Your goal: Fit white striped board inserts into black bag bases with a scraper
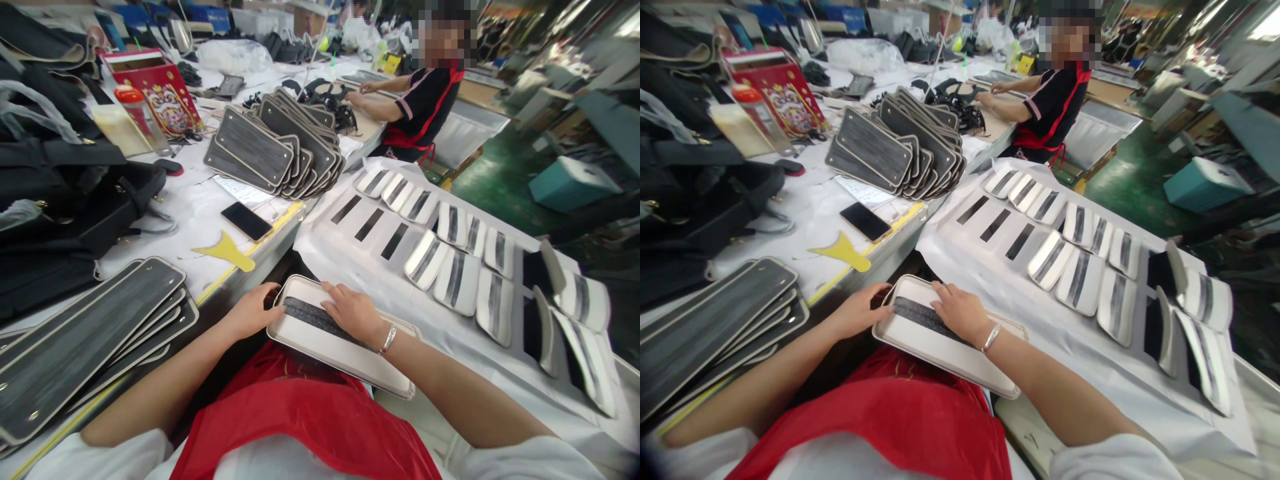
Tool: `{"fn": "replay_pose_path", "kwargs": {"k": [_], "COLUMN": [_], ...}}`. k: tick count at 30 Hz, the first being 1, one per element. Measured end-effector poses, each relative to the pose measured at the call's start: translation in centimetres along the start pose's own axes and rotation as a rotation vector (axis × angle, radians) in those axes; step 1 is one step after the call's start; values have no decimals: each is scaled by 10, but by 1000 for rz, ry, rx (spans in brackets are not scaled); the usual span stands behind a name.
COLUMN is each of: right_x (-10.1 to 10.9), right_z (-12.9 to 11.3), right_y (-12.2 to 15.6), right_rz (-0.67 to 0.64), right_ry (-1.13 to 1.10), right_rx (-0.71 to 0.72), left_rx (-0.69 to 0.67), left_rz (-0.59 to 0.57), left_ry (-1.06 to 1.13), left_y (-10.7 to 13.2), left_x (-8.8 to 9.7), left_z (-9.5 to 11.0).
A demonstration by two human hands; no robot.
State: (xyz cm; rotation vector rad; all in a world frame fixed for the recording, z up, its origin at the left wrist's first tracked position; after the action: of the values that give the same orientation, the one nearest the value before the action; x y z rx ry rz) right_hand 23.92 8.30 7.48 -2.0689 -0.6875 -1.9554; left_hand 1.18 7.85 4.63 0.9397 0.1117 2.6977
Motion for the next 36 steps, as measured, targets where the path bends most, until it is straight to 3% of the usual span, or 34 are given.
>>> {"fn": "replay_pose_path", "kwargs": {"k": [7, 12, 16, 21, 24, 27, 29, 36], "right_x": [-10, 2, 9, -19, -34, -36, -35, -35], "right_z": [-9, -24, -35, -38, -34, -34, -35, -34], "right_y": [-2, -4, -2, 7, 7, 5, 3, 3], "right_rz": [-9, 101, 186, 197, 167, 162, 164, 188], "right_ry": [132, 236, 162, 2, -30, -47, -55, -82], "right_rx": [10, 147, 198, 425, 431, 416, 416, 409], "left_rx": [-7, -4, 27, 16, 23, 193, 302, 320], "left_rz": [-30, -48, -78, -39, -61, -142, -132, -74], "left_ry": [-277, -413, -391, -365, -174, 292, 499, 447], "left_y": [-11, -23, -27, -26, -24, -20, -17, -10], "left_x": [1, 0, 0, 2, 5, 6, 7, 5], "left_z": [8, 15, 15, 13, 7, -5, -11, -12]}}
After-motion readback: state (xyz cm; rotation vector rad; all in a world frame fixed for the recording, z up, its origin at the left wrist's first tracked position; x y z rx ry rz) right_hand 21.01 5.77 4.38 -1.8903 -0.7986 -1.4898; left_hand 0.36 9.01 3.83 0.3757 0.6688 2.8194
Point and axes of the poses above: each hand's wrist, its own y-axis away from the middle knuckle, its own x-axis out of the back of the hand, z = x × y, the point moved 3 cm from there along -y, towards the middle knuckle, and after that the axes turned 1 degree about y, right-handed, at the moved point
